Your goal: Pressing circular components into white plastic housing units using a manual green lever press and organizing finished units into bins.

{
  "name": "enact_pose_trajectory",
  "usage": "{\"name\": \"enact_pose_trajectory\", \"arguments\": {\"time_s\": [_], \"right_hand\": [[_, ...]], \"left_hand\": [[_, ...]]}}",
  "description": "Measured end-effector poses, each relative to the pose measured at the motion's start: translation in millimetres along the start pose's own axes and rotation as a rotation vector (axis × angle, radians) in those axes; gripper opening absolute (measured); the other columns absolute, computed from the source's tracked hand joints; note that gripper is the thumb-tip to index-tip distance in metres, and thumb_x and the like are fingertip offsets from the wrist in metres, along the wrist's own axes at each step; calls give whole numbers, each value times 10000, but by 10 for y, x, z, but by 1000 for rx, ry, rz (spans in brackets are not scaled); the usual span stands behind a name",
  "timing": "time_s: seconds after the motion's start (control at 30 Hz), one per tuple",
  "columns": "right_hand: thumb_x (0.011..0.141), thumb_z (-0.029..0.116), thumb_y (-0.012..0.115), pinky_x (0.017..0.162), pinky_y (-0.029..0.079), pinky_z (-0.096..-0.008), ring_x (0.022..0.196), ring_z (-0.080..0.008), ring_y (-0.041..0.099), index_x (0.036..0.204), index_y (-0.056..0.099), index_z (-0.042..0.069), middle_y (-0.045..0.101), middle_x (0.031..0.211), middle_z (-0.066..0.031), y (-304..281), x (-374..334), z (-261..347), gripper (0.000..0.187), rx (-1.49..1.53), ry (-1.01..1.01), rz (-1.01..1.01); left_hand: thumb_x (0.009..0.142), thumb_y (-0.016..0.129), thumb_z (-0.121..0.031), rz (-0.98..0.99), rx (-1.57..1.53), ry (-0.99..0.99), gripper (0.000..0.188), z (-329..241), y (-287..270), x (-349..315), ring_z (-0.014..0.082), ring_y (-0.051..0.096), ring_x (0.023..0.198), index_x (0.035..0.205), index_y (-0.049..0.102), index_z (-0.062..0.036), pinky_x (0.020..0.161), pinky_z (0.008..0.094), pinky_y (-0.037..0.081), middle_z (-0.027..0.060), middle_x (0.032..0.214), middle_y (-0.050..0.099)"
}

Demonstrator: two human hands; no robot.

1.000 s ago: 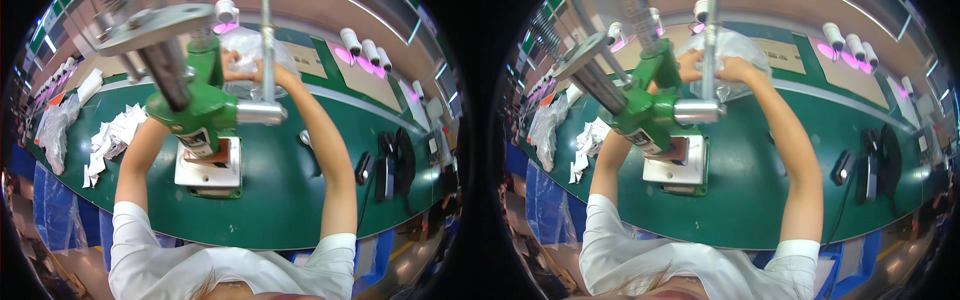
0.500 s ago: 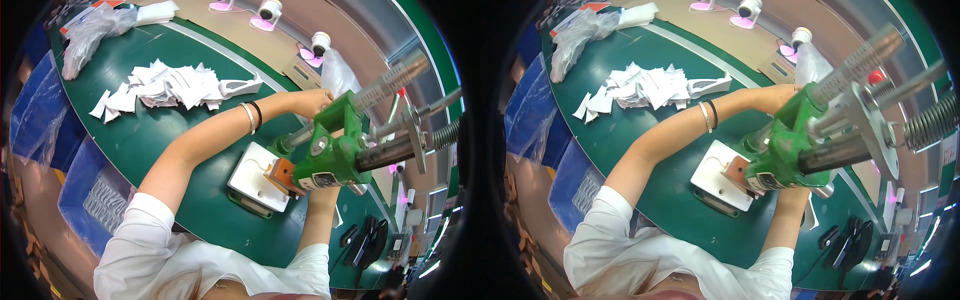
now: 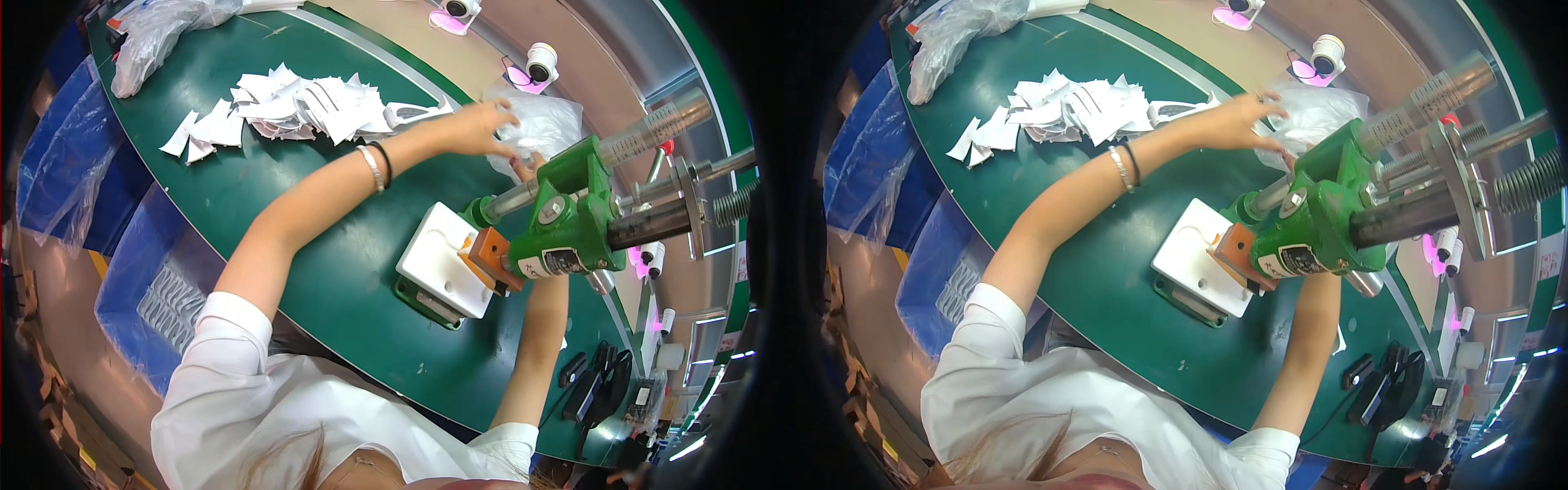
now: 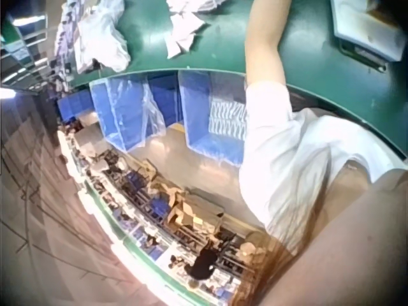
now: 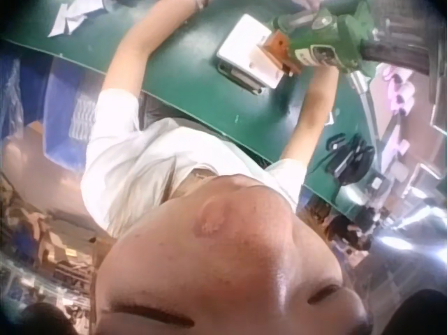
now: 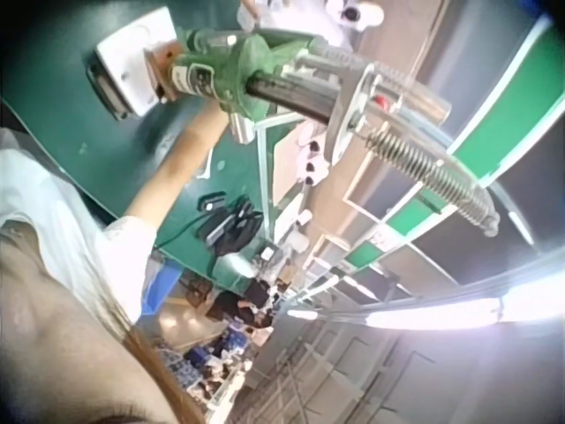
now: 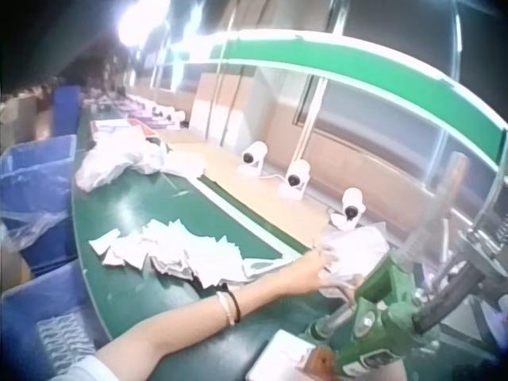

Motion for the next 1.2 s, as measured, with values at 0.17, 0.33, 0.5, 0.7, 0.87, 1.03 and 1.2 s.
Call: {"name": "enact_pose_trajectory", "arguments": {"time_s": [0.17, 0.33, 0.5, 0.7, 0.87, 1.03, 1.2], "right_hand": [[899, 232, 658, 864, 516, -451, 1021, -345, 665, 1123, 678, 62, 709, 1087, -163, -586, -130, -466, 281, -70, 154, -64], [912, 226, 645, 858, 513, -459, 1030, -341, 664, 1126, 675, 65, 710, 1090, -157, -965, -934, -509, 269, -142, 294, -106], [892, 167, 696, 766, 524, -388, 846, -284, 683, 1130, 666, -3, 710, 971, -166, -944, -1130, 320, 294, -255, 273, -13], [839, 131, 737, 738, 529, -380, 845, -303, 680, 1184, 659, 26, 708, 1004, -152, -1007, -1532, 1466, 369, -109, 156, 34], [798, 85, 755, 703, 524, -375, 806, -290, 669, 1163, 673, 46, 705, 978, -135, -937, -1323, 2526, 376, 8, -276, 152], [829, 86, 703, 656, 501, -395, 754, -292, 637, 990, 662, 28, 646, 825, -116, -612, -604, 3153, 176, 83, -514, -5], [858, 147, 675, 858, 502, -452, 1012, -322, 638, 1020, 659, 39, 664, 1040, -128, 315, 250, 3238, 195, -191, -553, -247]], "left_hand": [[772, 791, -468, 21, 828, -270, 486, 105, -590, -254, 342, 629, 1113, 1063, 732, -83, 895, 489, 503, 177, 1126, 669], [801, 748, -303, 254, 876, -382, 273, 510, -389, -366, 308, 691, 988, 1002, 736, -118, 869, 484, 494, 137, 999, 707], [784, 703, -184, 80, 830, -243, 237, 521, -310, -478, 311, 695, 953, 1014, 722, -134, 874, 489, 483, 121, 958, 709], [818, 695, -198, -89, 585, -47, 195, 258, -446, -524, 337, 679, 898, 994, 689, -114, 862, 485, 490, 123, 920, 699], [960, 636, -326, -240, -455, -238, 278, -317, -1042, -652, 174, 674, 702, 1067, 607, -72, 610, 334, 513, 83, 773, 682], [985, 601, -372, -387, -93, -209, 334, -870, -2288, -1591, 152, 631, 621, 1177, 586, -100, 576, 302, 510, 64, 746, 659], [1055, 471, -343, -526, -169, -500, 376, -789, -2812, -2737, 70, 504, 718, 1312, 562, -84, 595, 237, 414, 3, 813, 549]]}}
Point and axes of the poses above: each hand's wrist, its own x-axis towards the middle knuckle, its own y-axis out of the palm, z = x × y, the point moved 7 cm from there along x, towards the middle knuckle
